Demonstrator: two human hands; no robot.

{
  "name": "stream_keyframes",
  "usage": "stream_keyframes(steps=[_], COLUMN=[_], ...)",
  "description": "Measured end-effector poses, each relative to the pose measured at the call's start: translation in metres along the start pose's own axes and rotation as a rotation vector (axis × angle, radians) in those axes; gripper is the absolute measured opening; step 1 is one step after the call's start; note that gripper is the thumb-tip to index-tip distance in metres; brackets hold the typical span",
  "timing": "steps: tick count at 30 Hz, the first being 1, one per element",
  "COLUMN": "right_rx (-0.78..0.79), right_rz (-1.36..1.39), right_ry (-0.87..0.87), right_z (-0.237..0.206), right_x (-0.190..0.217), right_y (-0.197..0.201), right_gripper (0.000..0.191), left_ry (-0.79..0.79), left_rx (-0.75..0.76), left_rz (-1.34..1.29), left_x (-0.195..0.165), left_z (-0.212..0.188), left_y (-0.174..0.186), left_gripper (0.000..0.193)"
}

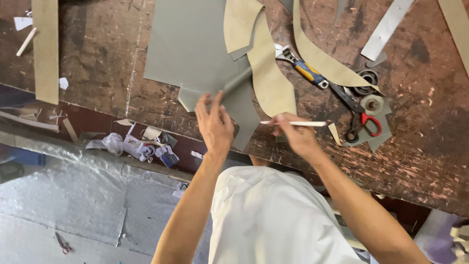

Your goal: The person cuts gray vinyl fabric with scissors along a curved paper pattern held on the workbench, trimming away excess material. They then reposition the cut piece, place a printed paper template on it, and use a long straightedge and a white marking pencil to draw straight guide lines across the fabric.

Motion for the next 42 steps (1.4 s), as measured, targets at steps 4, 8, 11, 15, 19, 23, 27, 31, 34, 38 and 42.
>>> stream_keyframes(steps=[4,8,11,15,19,23,27,31,34,38,42], right_rx=[0.076,-0.055,0.001,0.181,0.222,0.27,0.121,0.26,0.258,0.221,0.111], right_rz=[-0.202,-0.176,-0.069,-0.185,-0.505,-0.741,-0.751,-0.73,-0.748,-0.689,-0.699], right_ry=[0.223,0.249,0.234,0.121,0.199,0.391,0.381,0.349,0.268,0.276,0.289], right_z=[0.026,0.029,0.028,0.032,0.04,0.043,0.044,0.038,0.036,0.034,0.031], right_x=[0.015,0.023,0.025,0.027,0.042,0.054,0.051,0.046,0.047,0.054,0.061], right_y=[-0.021,0.012,0.019,-0.017,-0.048,-0.057,-0.045,-0.05,-0.045,-0.04,-0.031], right_gripper=[0.031,0.034,0.031,0.027,0.023,0.02,0.017,0.017,0.018,0.021,0.021], left_ry=[-0.09,-0.027,0.023,0.031,0.065,0.068,0.087,0.09,0.116,0.114,0.117], left_rx=[0.214,0.285,0.315,0.419,0.495,0.522,0.536,0.543,0.571,0.564,0.562], left_rz=[0.095,0.207,0.156,0.243,0.302,0.328,0.361,0.339,0.339,0.317,0.301], left_x=[-0.009,0.007,0.02,0.024,0.027,0.027,0.027,0.028,0.029,0.026,0.023], left_z=[-0.021,-0.028,-0.028,-0.026,-0.025,-0.025,-0.025,-0.024,-0.024,-0.022,-0.02], left_y=[-0.017,-0.02,-0.018,-0.021,-0.022,-0.022,-0.024,-0.023,-0.023,-0.022,-0.023], left_gripper=[0.044,0.058,0.07,0.087,0.099,0.107,0.109,0.11,0.11,0.11,0.112])
Point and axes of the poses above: each hand's wrist, its own z-axis towards the middle knuckle, its own y-axis out of the back of the hand, x = y × z, the point moved 6 cm from there along z, towards the middle knuckle, and after that the axes turned 15 degrees about x, right-handed, at the moved point
